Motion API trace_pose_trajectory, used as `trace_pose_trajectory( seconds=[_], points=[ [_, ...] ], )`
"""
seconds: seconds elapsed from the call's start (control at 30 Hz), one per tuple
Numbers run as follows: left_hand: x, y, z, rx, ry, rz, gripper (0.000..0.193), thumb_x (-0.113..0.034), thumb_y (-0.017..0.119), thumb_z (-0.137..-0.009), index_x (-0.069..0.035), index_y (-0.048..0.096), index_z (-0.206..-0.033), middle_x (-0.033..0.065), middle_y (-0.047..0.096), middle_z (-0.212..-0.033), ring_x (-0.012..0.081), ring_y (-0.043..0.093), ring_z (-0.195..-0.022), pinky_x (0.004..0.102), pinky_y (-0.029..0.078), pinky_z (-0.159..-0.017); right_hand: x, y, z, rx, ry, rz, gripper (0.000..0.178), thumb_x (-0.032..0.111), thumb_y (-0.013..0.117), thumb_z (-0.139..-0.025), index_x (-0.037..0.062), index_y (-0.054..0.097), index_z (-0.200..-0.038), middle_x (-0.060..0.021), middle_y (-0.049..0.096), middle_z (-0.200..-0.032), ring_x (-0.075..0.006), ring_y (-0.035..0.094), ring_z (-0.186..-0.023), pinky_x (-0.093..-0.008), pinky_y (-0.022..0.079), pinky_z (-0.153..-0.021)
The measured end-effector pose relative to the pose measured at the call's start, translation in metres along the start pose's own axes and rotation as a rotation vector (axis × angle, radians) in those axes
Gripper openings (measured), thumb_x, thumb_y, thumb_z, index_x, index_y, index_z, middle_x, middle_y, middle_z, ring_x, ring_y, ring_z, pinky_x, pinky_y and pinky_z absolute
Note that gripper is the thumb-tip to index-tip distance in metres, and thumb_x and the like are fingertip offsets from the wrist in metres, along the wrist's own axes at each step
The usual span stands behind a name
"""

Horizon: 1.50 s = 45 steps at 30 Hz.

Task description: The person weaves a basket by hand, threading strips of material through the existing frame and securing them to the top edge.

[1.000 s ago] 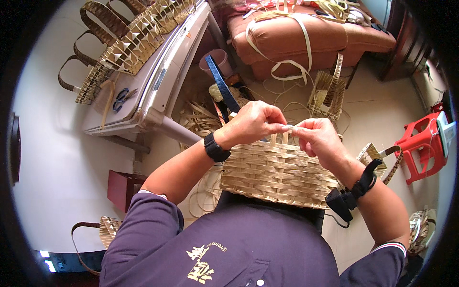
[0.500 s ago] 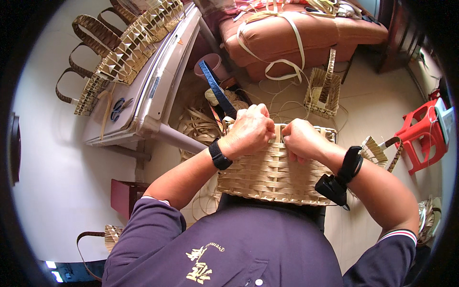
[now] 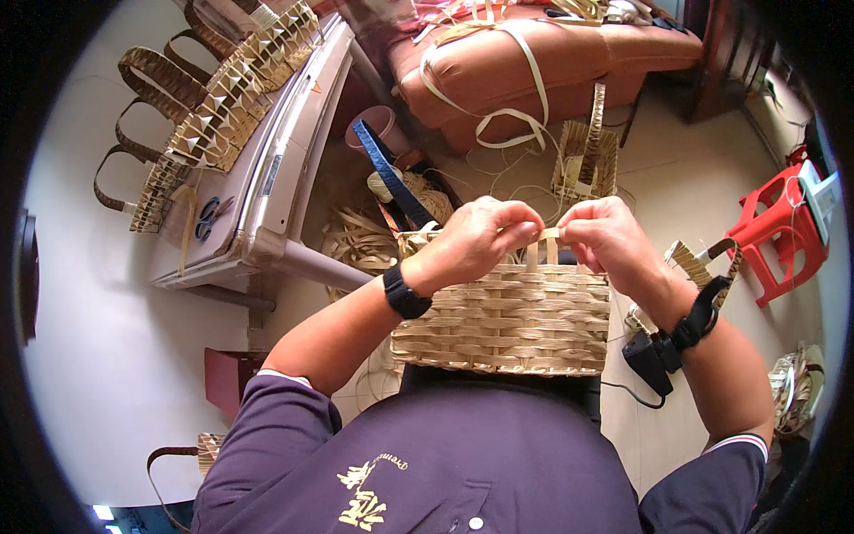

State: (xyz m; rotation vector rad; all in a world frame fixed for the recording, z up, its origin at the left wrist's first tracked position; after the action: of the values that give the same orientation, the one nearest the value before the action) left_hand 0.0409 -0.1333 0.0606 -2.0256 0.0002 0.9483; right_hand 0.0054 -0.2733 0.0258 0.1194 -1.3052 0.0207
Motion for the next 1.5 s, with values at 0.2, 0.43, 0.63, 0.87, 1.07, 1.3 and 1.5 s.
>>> trace_pose_trajectory(
  seconds=[0.2, 0.43, 0.63, 0.87, 1.07, 1.3, 1.5],
  points=[
    [0.013, 0.027, -0.019, 0.204, -0.219, 0.033, 0.026, -0.028, 0.069, -0.096, -0.005, 0.078, -0.092, 0.0167, 0.072, -0.078, 0.0337, 0.071, -0.079, 0.0427, 0.054, -0.076, -0.018, -0.018, 0.015, -0.054, 0.016, -0.052, 0.013, 0.009, 0.068, -0.094, -0.0030, 0.073, -0.096, -0.0045, 0.064, -0.062, -0.0065, 0.052, -0.044, -0.0214, 0.037, -0.040],
    [0.001, 0.037, -0.017, 0.244, 0.006, -0.584, 0.019, -0.021, 0.065, -0.083, -0.009, 0.074, -0.072, 0.0139, 0.070, -0.069, 0.0330, 0.071, -0.075, 0.0478, 0.046, -0.080, -0.018, -0.010, 0.011, -0.101, -0.090, 0.756, 0.031, 0.007, 0.054, -0.094, -0.0062, 0.072, -0.116, -0.0153, 0.070, -0.067, -0.0212, 0.068, -0.053, -0.0372, 0.057, -0.056],
    [-0.001, 0.057, -0.009, 0.227, 0.134, -0.717, 0.010, -0.019, 0.069, -0.080, -0.012, 0.073, -0.073, 0.0092, 0.072, -0.077, 0.0292, 0.068, -0.088, 0.0476, 0.043, -0.087, -0.023, 0.001, -0.012, -0.013, -0.071, 0.856, 0.034, 0.004, 0.052, -0.089, -0.0011, 0.074, -0.114, -0.0137, 0.069, -0.062, -0.0207, 0.068, -0.052, -0.0388, 0.056, -0.055],
    [0.005, 0.050, -0.004, 0.175, 0.070, -0.511, 0.009, -0.021, 0.070, -0.085, -0.013, 0.070, -0.083, 0.0054, 0.068, -0.091, 0.0294, 0.062, -0.098, 0.0466, 0.043, -0.089, -0.045, 0.000, -0.015, -0.031, 0.071, 0.698, 0.020, 0.006, 0.059, -0.083, 0.0011, 0.078, -0.087, -0.0131, 0.068, -0.061, -0.0227, 0.069, -0.058, -0.0381, 0.054, -0.060],
    [-0.025, 0.033, -0.021, 0.042, 0.159, -0.474, 0.011, -0.023, 0.074, -0.090, -0.013, 0.073, -0.094, 0.0055, 0.067, -0.099, 0.0295, 0.059, -0.103, 0.0444, 0.043, -0.091, -0.024, -0.035, 0.015, -0.219, -0.041, 0.212, 0.017, 0.008, 0.062, -0.088, -0.0026, 0.075, -0.087, -0.0074, 0.066, -0.062, -0.0123, 0.060, -0.051, -0.0286, 0.047, -0.048],
    [-0.021, 0.065, -0.040, 0.257, -0.002, 0.012, 0.024, -0.027, 0.069, -0.097, -0.004, 0.075, -0.098, 0.0161, 0.071, -0.079, 0.0316, 0.066, -0.073, 0.0423, 0.051, -0.069, -0.018, -0.060, 0.058, -0.224, -0.122, -0.028, 0.015, 0.011, 0.064, -0.096, -0.0009, 0.073, -0.092, -0.0023, 0.063, -0.063, -0.0049, 0.050, -0.047, -0.0204, 0.038, -0.044],
    [-0.014, 0.070, -0.050, 0.297, -0.067, -0.161, 0.026, -0.029, 0.070, -0.089, -0.004, 0.076, -0.084, 0.0157, 0.069, -0.068, 0.0307, 0.069, -0.065, 0.0429, 0.053, -0.067, -0.057, -0.084, 0.049, -0.304, -0.137, -0.164, 0.013, 0.010, 0.065, -0.098, -0.0010, 0.073, -0.101, -0.0025, 0.068, -0.074, -0.0045, 0.051, -0.051, -0.0197, 0.040, -0.047]
  ],
)
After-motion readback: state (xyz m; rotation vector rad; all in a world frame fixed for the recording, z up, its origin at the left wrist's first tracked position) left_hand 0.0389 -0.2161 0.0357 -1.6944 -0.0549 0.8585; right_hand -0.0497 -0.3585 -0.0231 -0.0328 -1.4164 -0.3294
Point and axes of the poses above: each hand's wrist, its own z-axis away from the middle knuckle, its own y-axis out of the palm, x = y × z, the point moved 10 cm from there along -z, towards the middle knuckle
